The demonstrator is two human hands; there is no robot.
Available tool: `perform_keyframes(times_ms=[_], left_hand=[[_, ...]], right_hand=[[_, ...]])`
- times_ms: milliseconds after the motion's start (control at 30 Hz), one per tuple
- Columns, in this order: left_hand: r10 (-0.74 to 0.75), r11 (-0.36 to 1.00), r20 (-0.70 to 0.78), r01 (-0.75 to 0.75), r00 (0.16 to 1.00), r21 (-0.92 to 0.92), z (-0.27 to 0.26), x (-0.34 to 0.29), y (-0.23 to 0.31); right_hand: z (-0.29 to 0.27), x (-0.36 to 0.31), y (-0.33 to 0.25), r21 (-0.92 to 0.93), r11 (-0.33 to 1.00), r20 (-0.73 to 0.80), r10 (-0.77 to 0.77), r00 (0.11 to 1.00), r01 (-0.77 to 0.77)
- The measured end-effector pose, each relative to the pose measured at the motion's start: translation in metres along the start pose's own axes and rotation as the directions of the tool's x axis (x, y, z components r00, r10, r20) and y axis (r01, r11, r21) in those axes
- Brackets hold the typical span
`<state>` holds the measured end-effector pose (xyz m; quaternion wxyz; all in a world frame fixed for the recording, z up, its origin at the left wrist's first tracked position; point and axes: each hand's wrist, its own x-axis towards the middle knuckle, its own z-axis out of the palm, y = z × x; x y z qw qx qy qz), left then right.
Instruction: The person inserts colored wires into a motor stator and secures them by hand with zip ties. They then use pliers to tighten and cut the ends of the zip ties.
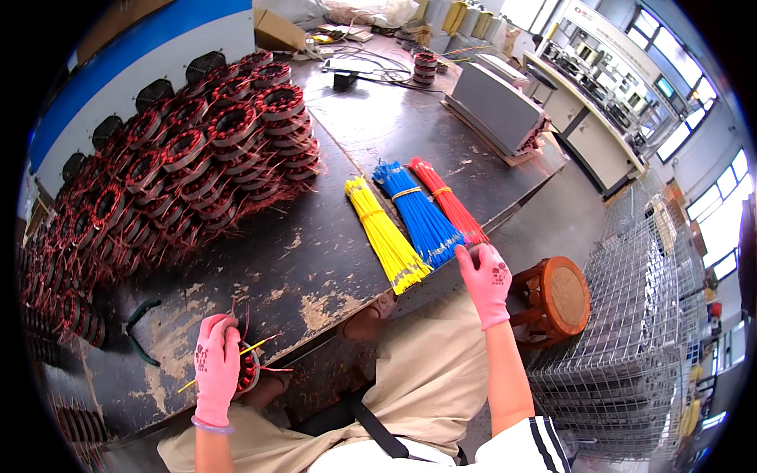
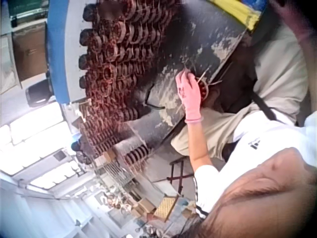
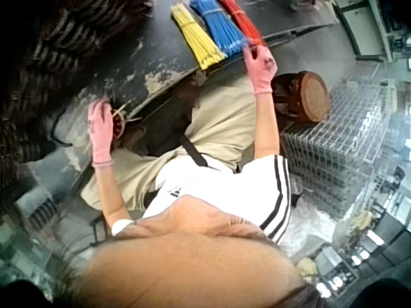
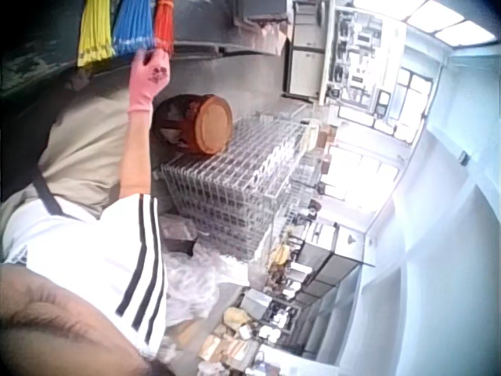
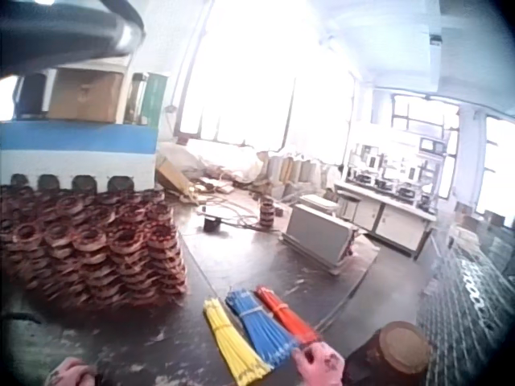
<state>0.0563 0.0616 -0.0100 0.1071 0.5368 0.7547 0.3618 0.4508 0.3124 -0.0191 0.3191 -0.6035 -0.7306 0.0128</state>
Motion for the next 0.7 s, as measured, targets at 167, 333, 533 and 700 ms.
perform_keyframes(times_ms=[167,333,533,700], left_hand=[[-0.014,1.0,-0.003,0.014,1.0,0.0,0.002,0.001,0.0],[0.004,1.0,-0.017,-0.004,1.0,0.017,0.001,0.001,-0.002],[0.014,0.999,-0.035,-0.013,0.999,0.029,0.001,-0.001,0.001],[-0.031,1.0,-0.011,0.031,0.999,0.001,-0.002,-0.001,0.002]], right_hand=[[0.014,0.021,-0.016,-0.118,0.99,0.162,-0.061,0.985,0.081],[0.014,0.028,-0.017,-0.071,0.995,0.174,-0.055,0.983,0.068],[0.011,0.03,-0.018,-0.072,0.997,0.242,0.037,0.97,-0.02],[0.005,0.039,-0.008,-0.014,0.999,0.337,0.035,0.941,-0.032]])
